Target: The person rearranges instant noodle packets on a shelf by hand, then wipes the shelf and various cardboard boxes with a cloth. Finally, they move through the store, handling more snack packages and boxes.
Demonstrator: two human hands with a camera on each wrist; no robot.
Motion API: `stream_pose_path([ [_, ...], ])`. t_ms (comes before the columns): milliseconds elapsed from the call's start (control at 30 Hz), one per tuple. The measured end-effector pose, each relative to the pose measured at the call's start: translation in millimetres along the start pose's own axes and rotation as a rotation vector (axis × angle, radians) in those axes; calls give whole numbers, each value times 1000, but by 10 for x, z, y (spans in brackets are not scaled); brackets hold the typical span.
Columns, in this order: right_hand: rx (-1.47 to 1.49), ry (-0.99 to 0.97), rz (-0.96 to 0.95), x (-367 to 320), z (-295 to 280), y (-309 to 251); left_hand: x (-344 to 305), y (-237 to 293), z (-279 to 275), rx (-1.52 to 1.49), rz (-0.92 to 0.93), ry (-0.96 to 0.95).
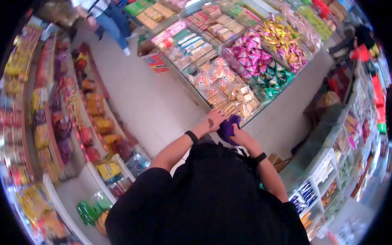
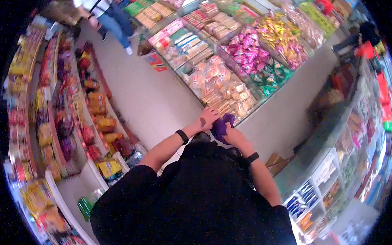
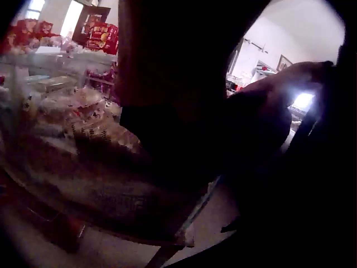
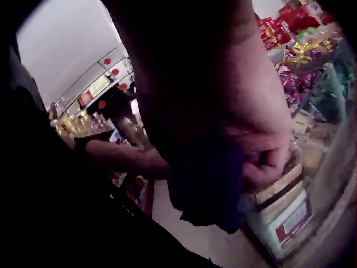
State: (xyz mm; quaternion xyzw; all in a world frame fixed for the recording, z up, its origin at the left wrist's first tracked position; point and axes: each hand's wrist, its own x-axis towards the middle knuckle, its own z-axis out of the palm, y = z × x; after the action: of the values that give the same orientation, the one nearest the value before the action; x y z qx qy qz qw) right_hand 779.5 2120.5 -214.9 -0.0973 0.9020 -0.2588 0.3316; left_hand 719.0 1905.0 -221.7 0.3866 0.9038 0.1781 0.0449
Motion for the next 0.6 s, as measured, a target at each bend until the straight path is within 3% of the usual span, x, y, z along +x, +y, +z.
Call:
stream_pose_path([
  [167, -34, 92, -77, -122, 63, -160, -6, 223, -52, 185, -90, -75],
  [400, -239, 32, -209, -223, -91, 113, -137, 696, 485, 303, -286, 122],
  [467, -208, 18, -257, -300, -180, 218, -173, 777, 639, 212, -334, 90],
  [500, -174, 1, -295, -285, -228, 262, -220, 908, 431, 131, -322, 61],
  [567, -145, 11, -384, -256, -327, 420, -261, 844, 890, 146, -286, 181],
  [600, -112, 9, -437, -246, -333, 455, -303, 880, 797, 147, -250, 185],
])
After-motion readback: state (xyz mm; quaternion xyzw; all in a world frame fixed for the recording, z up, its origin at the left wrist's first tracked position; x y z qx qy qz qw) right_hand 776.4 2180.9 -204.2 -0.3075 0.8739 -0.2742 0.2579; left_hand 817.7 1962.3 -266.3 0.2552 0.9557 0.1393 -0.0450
